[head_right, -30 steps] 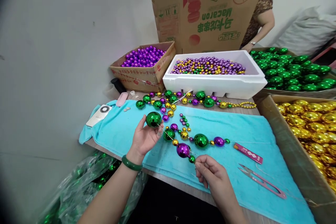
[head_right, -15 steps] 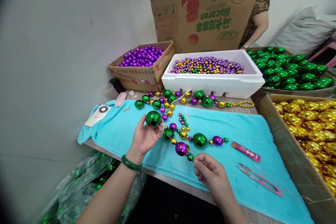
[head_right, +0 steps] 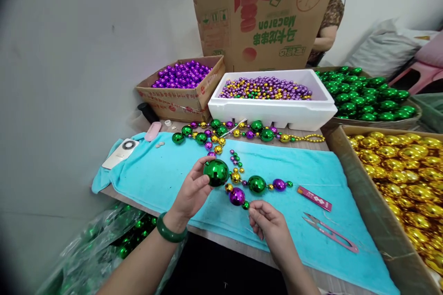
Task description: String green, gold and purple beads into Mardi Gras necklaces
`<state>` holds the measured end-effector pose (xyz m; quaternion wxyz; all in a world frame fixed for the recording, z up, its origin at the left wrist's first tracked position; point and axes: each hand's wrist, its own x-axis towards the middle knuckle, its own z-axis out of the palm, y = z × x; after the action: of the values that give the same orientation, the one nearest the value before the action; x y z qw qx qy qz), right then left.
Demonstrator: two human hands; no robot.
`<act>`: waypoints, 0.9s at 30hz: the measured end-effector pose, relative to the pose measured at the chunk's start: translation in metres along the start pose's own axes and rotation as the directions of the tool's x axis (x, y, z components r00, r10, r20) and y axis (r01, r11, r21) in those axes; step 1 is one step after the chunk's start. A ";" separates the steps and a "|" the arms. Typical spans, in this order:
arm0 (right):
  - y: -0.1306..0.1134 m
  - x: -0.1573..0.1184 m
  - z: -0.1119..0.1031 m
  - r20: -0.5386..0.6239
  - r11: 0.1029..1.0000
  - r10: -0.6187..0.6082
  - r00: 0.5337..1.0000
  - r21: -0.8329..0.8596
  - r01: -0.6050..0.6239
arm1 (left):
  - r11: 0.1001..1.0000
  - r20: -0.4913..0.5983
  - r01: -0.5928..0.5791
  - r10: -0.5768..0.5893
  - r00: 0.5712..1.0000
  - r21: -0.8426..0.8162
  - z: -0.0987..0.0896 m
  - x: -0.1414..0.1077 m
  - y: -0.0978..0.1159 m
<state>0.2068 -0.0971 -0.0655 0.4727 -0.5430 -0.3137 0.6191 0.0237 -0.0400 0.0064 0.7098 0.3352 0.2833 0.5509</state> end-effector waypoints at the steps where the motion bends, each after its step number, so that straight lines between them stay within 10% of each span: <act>1: 0.001 0.000 0.000 0.004 1.000 -0.004 1.000 0.015 0.004 | 1.000 0.011 0.009 -0.008 1.000 -0.008 0.001 -0.001 0.000; 19: -0.001 -0.004 0.000 0.093 0.994 -0.067 0.993 0.086 0.059 | 0.972 -0.044 -0.009 0.020 0.999 0.234 0.002 0.000 -0.005; 27: 0.012 0.006 -0.009 0.084 0.999 -0.009 0.996 0.041 0.005 | 0.838 -0.006 -0.171 0.203 0.979 0.519 0.021 0.015 -0.007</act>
<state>0.2128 -0.0974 -0.0804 0.4722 -0.5058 -0.3226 0.6458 0.0474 -0.0298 0.0133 0.5280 0.5221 0.4077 0.5314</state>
